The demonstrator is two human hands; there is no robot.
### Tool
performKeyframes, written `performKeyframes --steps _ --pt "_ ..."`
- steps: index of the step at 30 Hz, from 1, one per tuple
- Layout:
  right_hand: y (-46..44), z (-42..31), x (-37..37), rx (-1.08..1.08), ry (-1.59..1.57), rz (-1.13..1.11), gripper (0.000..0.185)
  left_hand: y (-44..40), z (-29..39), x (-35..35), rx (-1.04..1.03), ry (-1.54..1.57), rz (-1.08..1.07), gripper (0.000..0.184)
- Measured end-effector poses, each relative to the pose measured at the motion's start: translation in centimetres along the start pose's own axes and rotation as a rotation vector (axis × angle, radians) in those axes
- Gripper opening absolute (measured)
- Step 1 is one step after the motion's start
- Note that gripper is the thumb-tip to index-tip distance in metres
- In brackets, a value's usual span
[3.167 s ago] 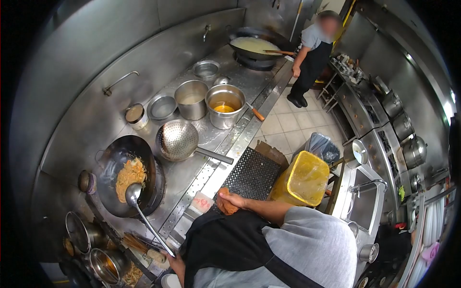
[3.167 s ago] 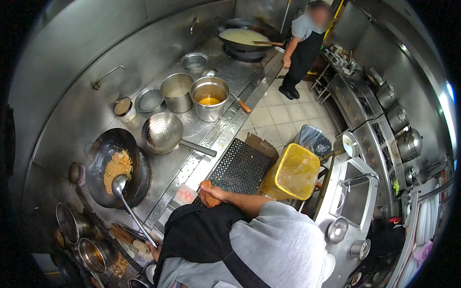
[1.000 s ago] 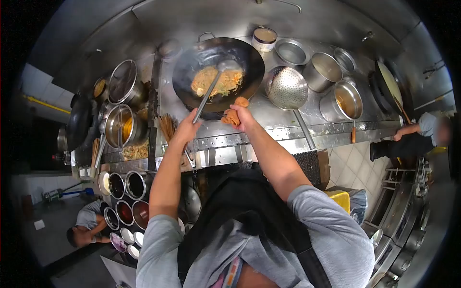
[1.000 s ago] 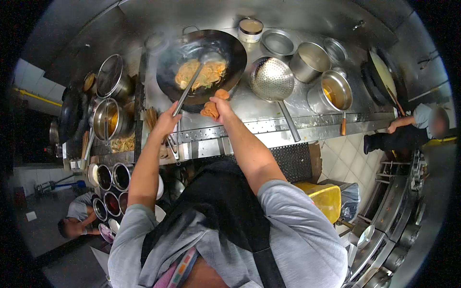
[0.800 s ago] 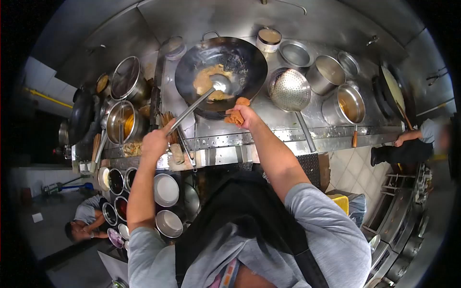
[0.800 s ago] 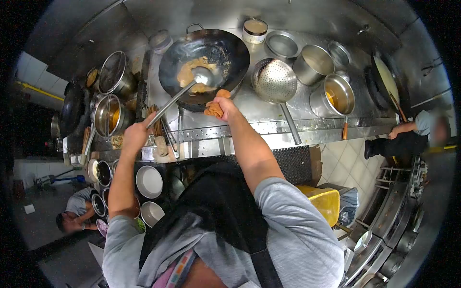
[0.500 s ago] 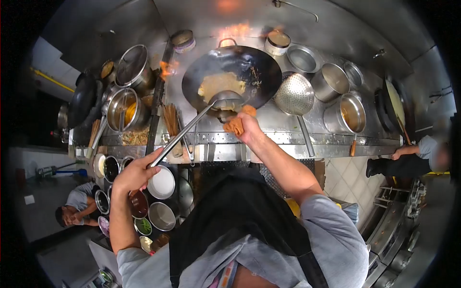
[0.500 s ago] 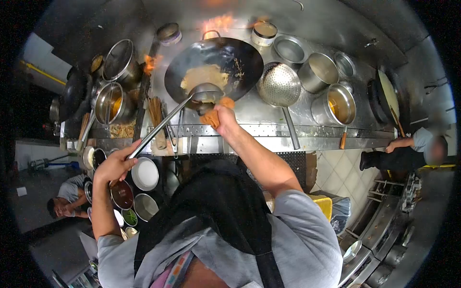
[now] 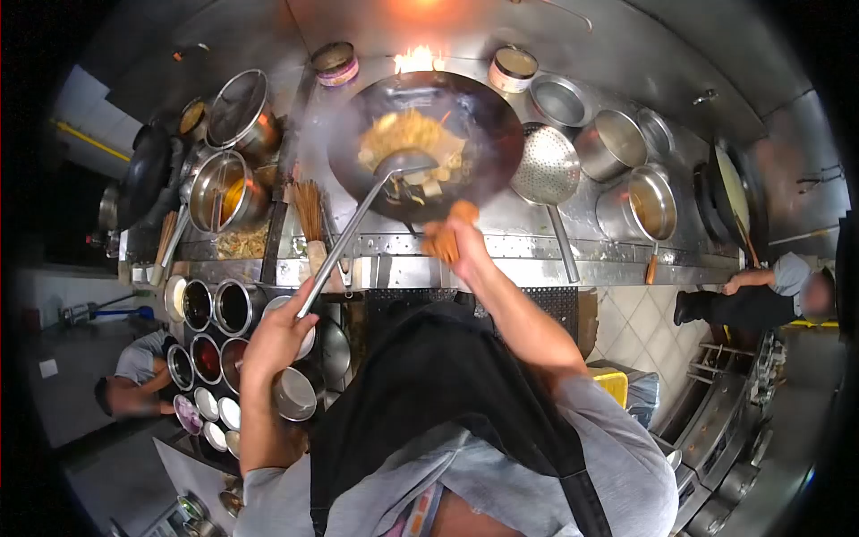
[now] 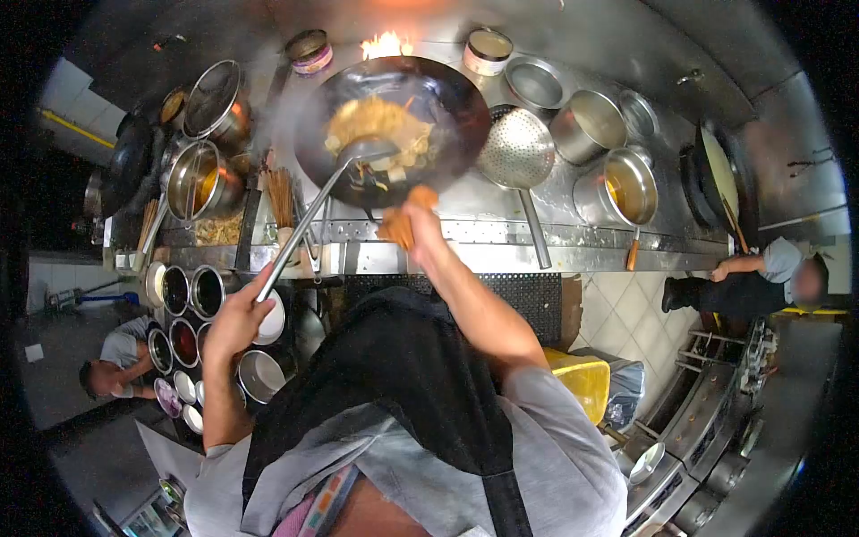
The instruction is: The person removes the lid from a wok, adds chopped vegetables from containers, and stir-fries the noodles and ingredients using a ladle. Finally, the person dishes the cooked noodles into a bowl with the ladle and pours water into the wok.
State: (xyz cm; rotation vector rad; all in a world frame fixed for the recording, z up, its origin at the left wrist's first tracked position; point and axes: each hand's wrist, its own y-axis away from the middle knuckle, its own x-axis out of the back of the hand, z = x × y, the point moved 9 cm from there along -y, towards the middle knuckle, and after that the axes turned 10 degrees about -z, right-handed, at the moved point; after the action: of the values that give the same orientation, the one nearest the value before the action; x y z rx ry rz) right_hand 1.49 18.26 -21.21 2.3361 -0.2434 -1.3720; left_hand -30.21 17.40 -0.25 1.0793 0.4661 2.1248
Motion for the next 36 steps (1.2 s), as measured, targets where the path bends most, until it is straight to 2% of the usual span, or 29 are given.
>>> performKeyframes --steps 1,2,4,6,7,8,9,10,12,13,14,15,17,19,20,21,23,25,27,29,31,35,36 --pt "-2.8 -1.1 -0.2 0.002 0.04 -0.011 0.022 -0.4 0.4 0.1 -0.006 -0.067 -0.024 0.064" --pt "-2.9 -2.4 -1.9 0.043 0.099 0.141 0.014 -0.7 0.8 0.2 -0.014 -0.134 -0.047 0.063" --pt "-5.3 -0.4 1.4 -0.018 0.076 -0.054 0.014 -3.3 0.2 -1.1 -0.046 -0.221 0.004 0.062" --pt "-2.2 0.3 1.7 0.027 0.16 0.033 0.019 -7.0 -1.2 -3.6 -0.086 -0.231 0.129 0.062" --pt "1.6 1.1 0.8 0.062 0.182 -0.007 0.029 -7.9 -1.6 -4.8 -0.061 -0.23 0.15 0.063" --pt "4.3 2.7 2.7 -0.004 0.277 0.059 0.031 -7.5 -1.1 -5.4 -0.128 -0.183 0.2 0.064" --pt "3.4 4.1 7.8 0.076 0.423 0.034 0.034 -6.8 -0.6 -5.6 -0.2 -0.135 0.254 0.065" --pt "3.2 3.4 8.5 0.109 0.492 0.017 0.034 -5.8 -0.1 -5.4 -0.254 -0.143 0.298 0.066" --pt "4.4 2.1 5.6 0.078 0.369 0.07 0.033 -4.2 0.2 -4.1 -0.135 -0.128 0.178 0.067" --pt "4.8 0.3 0.6 0.021 0.179 0.134 0.032 -3.0 0.7 -3.4 -0.073 -0.122 0.112 0.067" --pt "2.5 -1.4 -1.0 0.026 0.16 0.106 0.03 -2.5 1.5 -2.3 0.033 -0.155 0.043 0.067" --pt "-2.4 -1.2 1.1 -0.057 0.128 -0.038 0.03 -2.5 1.5 -1.6 -0.074 -0.157 0.081 0.065" --pt "-4.8 -2.9 -0.1 -0.026 0.086 0.065 0.025 -3.2 2.3 -0.1 -0.038 -0.132 0.01 0.063" --pt "-6.8 -3.3 0.4 0.006 0.047 0.124 0.018 -5.1 2.3 0.8 0.048 -0.067 -0.008 0.06" --pt "-9.0 -2.6 1.9 -0.076 0.039 0.079 0.019 -6.1 2.9 1.0 0.116 -0.013 -0.02 0.059" --pt "-9.6 -2.7 2.3 -0.048 0.045 0.091 0.019 -7.0 3.5 1.2 0.186 0.042 -0.033 0.058" --pt "-10.6 -2.8 2.3 0.012 0.055 0.113 0.018 -11.0 3.5 1.6 0.039 0.121 0.134 0.055" --pt "-11.1 -2.4 2.3 -0.047 0.08 0.1 0.018 -17.3 1.5 1.2 -0.147 -0.132 0.379 0.056" --pt "-11.0 -2.1 2.5 -0.147 0.121 0.084 0.019 -20.1 1.9 -0.3 -0.071 -0.123 0.403 0.058" --pt "-10.8 -2.0 2.4 -0.281 0.178 0.055 0.018 -22.3 -0.3 -3.0 -0.104 0.061 0.327 0.061" --pt "-12.5 -1.5 3.4 -0.26 0.135 0.04 0.018 -19.8 0.3 -5.5 -0.116 0.394 0.094 0.063" --pt "-11.6 -2.1 3.8 -0.173 0.138 0.034 0.028 -11.1 0.6 -4.5 -0.072 0.482 -0.111 0.067" --pt "-9.9 -3.1 3.2 -0.056 0.129 0.079 0.031 -8.3 0.5 -3.1 -0.05 0.377 -0.149 0.067"
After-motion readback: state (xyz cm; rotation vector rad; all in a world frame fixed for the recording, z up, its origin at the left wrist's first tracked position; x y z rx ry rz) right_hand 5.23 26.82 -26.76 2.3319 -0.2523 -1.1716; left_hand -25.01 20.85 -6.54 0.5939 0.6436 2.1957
